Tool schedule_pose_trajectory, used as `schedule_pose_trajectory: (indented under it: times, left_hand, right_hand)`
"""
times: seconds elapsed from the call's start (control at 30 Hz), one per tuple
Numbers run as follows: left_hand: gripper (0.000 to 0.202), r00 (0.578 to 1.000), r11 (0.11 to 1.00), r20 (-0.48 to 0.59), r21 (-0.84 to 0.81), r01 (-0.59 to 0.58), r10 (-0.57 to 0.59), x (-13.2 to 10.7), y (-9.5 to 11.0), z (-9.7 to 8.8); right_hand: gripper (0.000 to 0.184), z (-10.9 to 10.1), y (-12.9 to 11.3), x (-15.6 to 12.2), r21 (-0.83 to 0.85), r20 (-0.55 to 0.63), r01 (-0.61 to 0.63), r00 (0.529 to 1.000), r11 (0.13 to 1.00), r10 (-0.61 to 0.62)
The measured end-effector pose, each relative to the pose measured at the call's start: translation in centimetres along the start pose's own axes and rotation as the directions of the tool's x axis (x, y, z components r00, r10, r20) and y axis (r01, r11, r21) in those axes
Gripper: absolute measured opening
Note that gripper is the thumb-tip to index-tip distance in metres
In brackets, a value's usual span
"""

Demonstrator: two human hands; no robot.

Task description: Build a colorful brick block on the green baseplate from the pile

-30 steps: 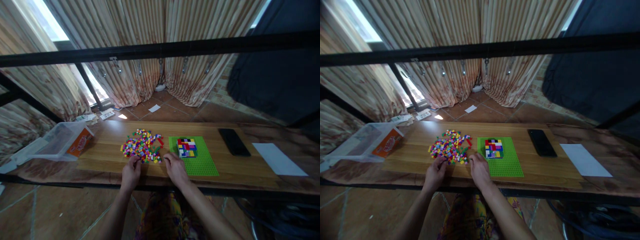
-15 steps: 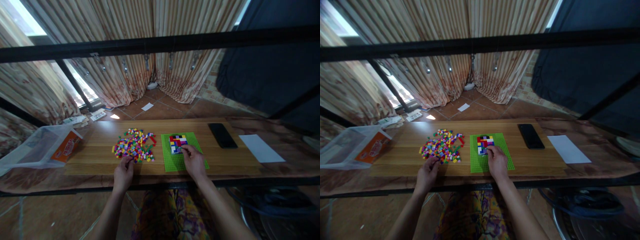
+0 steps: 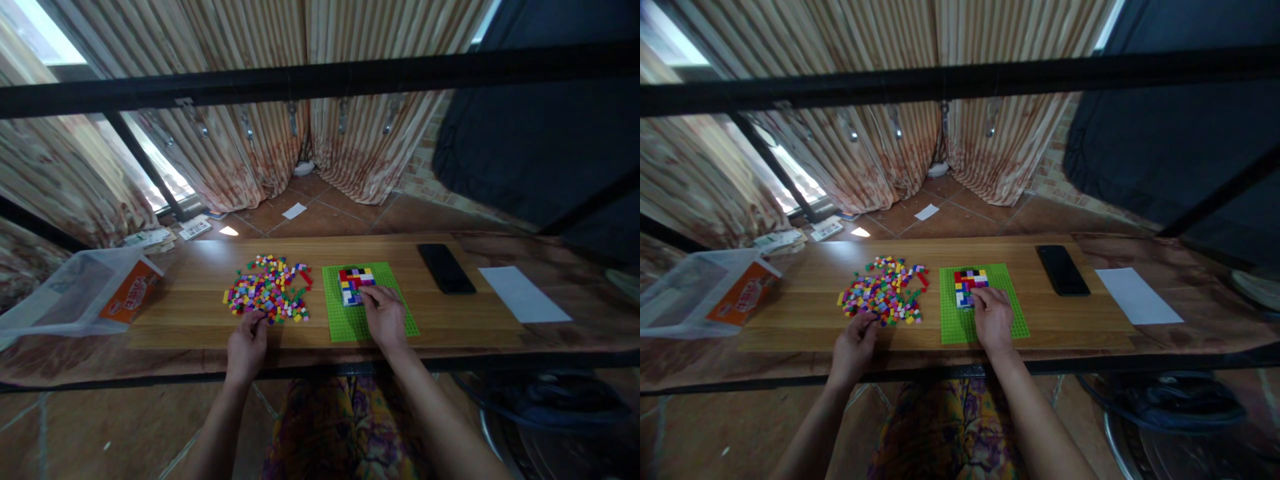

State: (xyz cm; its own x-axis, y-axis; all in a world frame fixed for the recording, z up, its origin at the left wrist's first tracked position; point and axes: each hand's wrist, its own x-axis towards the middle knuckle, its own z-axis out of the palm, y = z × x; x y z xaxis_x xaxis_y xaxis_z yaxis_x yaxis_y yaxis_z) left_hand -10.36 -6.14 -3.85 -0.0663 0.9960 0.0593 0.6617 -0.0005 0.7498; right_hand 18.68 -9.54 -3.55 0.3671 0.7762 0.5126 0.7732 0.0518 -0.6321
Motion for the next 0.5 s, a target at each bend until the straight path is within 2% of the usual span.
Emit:
schedule_pose_trajectory:
  times: [0.37, 0.5]
  left_hand:
    - [0.024, 1.000, 1.000, -0.008, 0.005, -0.016, 0.016, 0.02, 0.27, -0.07]
    - [0.023, 1.000, 1.000, -0.020, -0.003, -0.024, 0.024, 0.02, 0.29, -0.04]
  right_hand:
    - [0.020, -0.50, 0.05, 0.42, -0.120, 0.106, 0.054, 0.993, 0.991, -0.041]
    - [0.021, -0.61, 0.27, 0.50, -0.128, 0.103, 0.038, 0.994, 0.991, -0.025]
